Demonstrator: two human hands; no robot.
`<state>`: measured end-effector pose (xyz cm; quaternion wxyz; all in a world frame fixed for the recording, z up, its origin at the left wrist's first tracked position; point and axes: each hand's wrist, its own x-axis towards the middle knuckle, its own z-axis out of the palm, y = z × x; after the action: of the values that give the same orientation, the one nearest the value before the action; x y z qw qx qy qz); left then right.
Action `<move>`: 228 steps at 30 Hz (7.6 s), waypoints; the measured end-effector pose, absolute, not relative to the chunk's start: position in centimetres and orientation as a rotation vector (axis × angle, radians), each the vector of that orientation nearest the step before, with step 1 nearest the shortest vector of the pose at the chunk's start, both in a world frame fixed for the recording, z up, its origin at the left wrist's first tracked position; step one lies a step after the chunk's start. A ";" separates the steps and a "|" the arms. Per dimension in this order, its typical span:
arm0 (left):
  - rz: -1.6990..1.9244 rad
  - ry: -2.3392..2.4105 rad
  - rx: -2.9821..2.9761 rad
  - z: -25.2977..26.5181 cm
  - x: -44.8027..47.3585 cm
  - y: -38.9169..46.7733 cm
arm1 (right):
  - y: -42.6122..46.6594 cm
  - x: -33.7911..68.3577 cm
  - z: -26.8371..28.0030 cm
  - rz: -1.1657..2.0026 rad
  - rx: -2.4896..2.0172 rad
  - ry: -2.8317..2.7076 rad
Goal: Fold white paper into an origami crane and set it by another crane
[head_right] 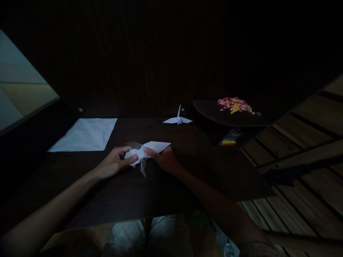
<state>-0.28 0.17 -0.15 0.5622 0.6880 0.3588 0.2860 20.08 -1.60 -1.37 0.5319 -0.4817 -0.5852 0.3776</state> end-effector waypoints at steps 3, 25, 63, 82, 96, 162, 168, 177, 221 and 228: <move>0.670 0.867 1.630 0.0 -0.3 0.2 | -1.6 20.1 -1.4 0.898 -1.133 -1.394; 0.601 0.840 1.644 0.5 -0.6 0.3 | -1.4 19.8 -0.8 1.217 -1.049 -1.267; 0.291 0.841 1.295 0.5 -2.6 2.1 | 1.5 23.8 0.1 1.429 -1.132 -1.504; 0.334 0.910 1.405 1.4 -3.6 2.8 | 1.6 24.3 -0.5 1.681 -1.063 -1.568; 0.299 0.892 1.427 1.2 -3.0 2.6 | 1.3 23.4 -1.0 1.751 -1.039 -1.488; 0.333 1.106 1.404 -0.2 -2.9 3.1 | 0.2 22.0 -1.0 0.959 -1.260 -1.676; 0.335 1.170 1.785 -0.1 -3.5 3.3 | -2.4 20.5 -1.1 0.547 -1.273 -2.090; 0.732 0.968 1.996 -0.3 -3.7 3.7 | -2.8 19.8 -2.0 0.377 -1.198 -2.134; 1.200 0.784 2.977 -1.0 -0.9 -0.9 | -1.1 20.9 -2.1 1.073 -1.064 -1.334; 1.274 0.700 2.918 -0.9 -1.0 -1.2 | -1.9 20.7 -2.1 0.829 -1.107 -1.478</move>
<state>-1.03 -1.22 -0.93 -0.0592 0.8935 0.2144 0.3901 20.65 -1.93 -2.07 0.5302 -0.4636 -0.6192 0.3471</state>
